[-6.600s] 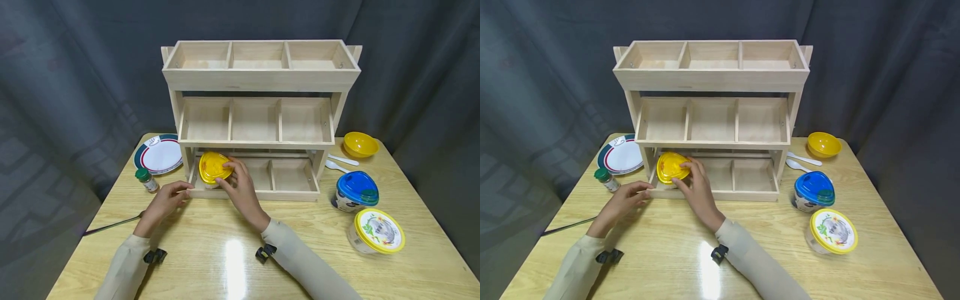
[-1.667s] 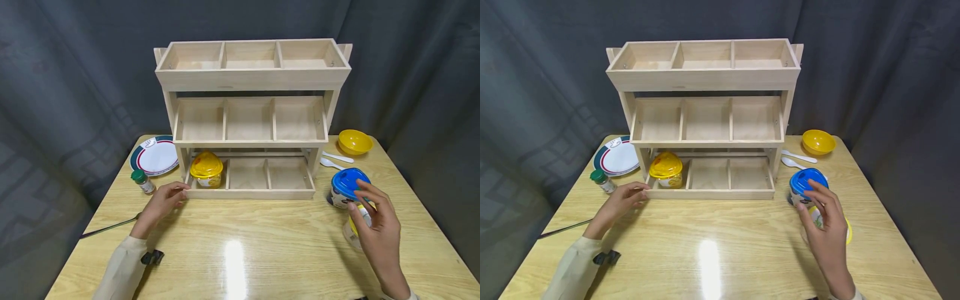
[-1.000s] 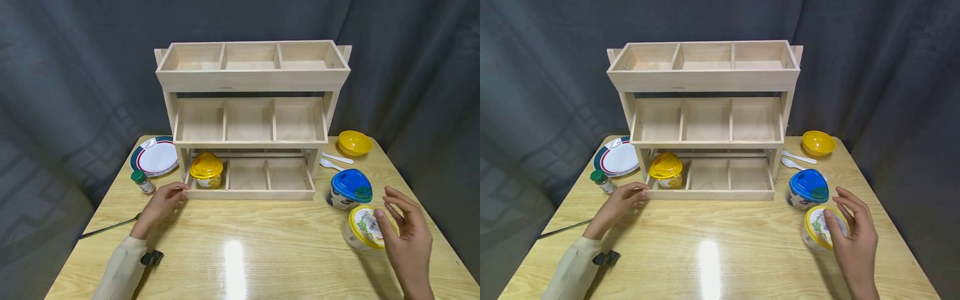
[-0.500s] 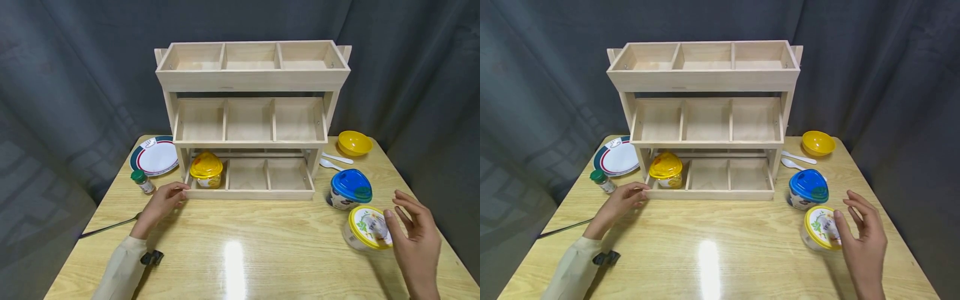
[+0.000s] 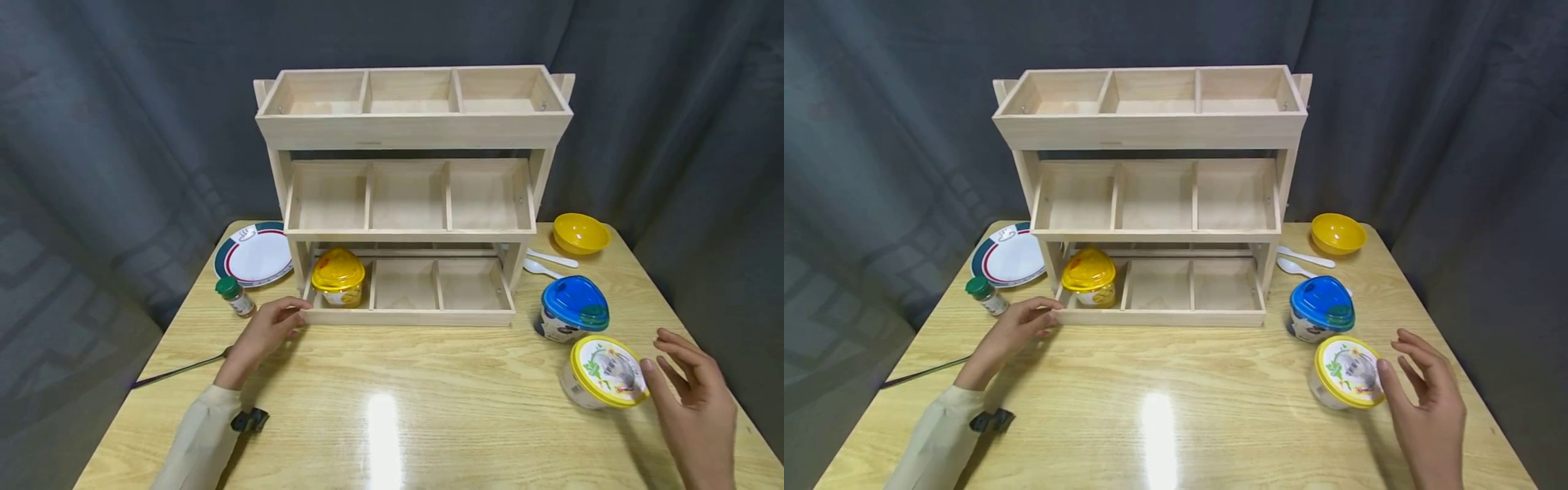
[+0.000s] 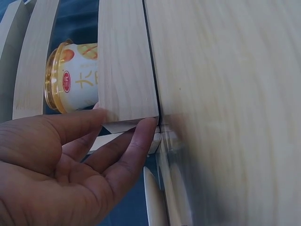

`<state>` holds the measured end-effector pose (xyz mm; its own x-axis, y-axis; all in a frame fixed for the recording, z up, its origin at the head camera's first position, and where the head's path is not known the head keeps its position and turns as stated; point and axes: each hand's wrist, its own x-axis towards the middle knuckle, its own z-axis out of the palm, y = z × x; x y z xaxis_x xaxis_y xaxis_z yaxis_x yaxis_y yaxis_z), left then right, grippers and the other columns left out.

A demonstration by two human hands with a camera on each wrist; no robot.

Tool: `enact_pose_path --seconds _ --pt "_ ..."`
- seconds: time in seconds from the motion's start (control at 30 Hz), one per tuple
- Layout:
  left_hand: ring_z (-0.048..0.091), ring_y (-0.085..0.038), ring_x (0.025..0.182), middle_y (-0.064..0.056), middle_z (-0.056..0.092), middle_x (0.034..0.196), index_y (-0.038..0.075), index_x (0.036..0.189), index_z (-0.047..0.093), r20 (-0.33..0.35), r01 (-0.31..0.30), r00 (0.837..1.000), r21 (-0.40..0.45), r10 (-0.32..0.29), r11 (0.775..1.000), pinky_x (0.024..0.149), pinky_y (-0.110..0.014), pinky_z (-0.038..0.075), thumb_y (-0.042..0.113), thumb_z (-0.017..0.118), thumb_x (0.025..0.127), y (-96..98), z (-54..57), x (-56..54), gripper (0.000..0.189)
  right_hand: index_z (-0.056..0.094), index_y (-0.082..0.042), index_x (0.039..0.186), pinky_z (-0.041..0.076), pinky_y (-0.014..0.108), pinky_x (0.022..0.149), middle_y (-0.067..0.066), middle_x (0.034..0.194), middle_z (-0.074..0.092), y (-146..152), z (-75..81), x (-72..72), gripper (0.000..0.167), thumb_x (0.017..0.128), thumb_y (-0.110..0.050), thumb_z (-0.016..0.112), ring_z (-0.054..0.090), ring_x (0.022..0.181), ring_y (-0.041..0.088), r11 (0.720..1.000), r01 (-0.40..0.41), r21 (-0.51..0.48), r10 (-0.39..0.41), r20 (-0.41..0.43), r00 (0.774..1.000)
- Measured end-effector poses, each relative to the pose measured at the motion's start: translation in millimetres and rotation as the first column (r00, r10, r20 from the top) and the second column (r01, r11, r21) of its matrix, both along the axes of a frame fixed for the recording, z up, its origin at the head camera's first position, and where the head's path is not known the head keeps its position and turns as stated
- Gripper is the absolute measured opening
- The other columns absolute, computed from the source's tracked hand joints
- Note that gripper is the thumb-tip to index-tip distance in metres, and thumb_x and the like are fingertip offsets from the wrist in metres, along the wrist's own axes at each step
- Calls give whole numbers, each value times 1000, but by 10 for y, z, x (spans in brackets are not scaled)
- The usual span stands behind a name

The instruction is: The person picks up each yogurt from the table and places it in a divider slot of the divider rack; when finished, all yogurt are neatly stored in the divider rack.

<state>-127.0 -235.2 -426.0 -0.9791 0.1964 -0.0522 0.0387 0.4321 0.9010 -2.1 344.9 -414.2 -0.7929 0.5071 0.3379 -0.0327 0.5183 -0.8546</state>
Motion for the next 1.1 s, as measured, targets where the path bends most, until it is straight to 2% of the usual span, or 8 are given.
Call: enact_pose_path --seconds 0.13,0.23,0.37,0.6,0.7,1.1 --pt "69 -31 105 -30 67 127 -12 132 65 12 -12 1000 -22 12 1000 82 -34 62 0 57 112 2 -14 -6 25 63 0 143 45 7 99 -8 149 58 71 -38 51 42 103 10 66 55 136 6 1000 14 -18 -13 35 999" --pt "69 -34 108 -30 67 129 -11 133 65 24 -17 1000 -20 17 1000 84 -36 62 0 56 112 2 -23 -14 25 62 3 144 45 5 96 -9 149 59 132 -70 89 44 101 15 64 56 134 3 1000 -6 -10 6 42 999" --pt "69 -36 109 -30 66 130 -11 133 65 29 -16 999 -16 17 1000 85 -37 63 0 56 112 -3 -27 -17 26 60 1 147 44 3 95 -14 148 57 223 -151 146 47 102 15 63 55 130 -3 997 -70 15 69 58 996" --pt "69 -36 109 -30 66 129 -11 134 65 29 -10 1000 -10 10 1000 86 -38 63 0 55 112 -6 -27 -23 26 60 5 146 45 4 96 -15 144 60 320 -223 188 49 99 22 62 55 130 -4 980 -199 -10 199 9 980" --pt "69 -35 109 -30 66 129 -11 133 65 32 -10 999 -4 10 1000 86 -38 63 0 55 112 -4 -22 -22 25 59 3 147 45 4 96 -17 145 58 316 -239 198 50 100 20 62 53 131 -6 977 -208 43 207 36 978" --pt "68 -34 108 -29 67 128 -11 133 66 22 -8 1000 2 8 1000 86 -38 62 0 56 112 -7 -23 -12 25 60 8 141 43 2 96 -21 148 54 297 -283 217 42 100 18 65 46 136 -8 962 -253 106 247 66 967"
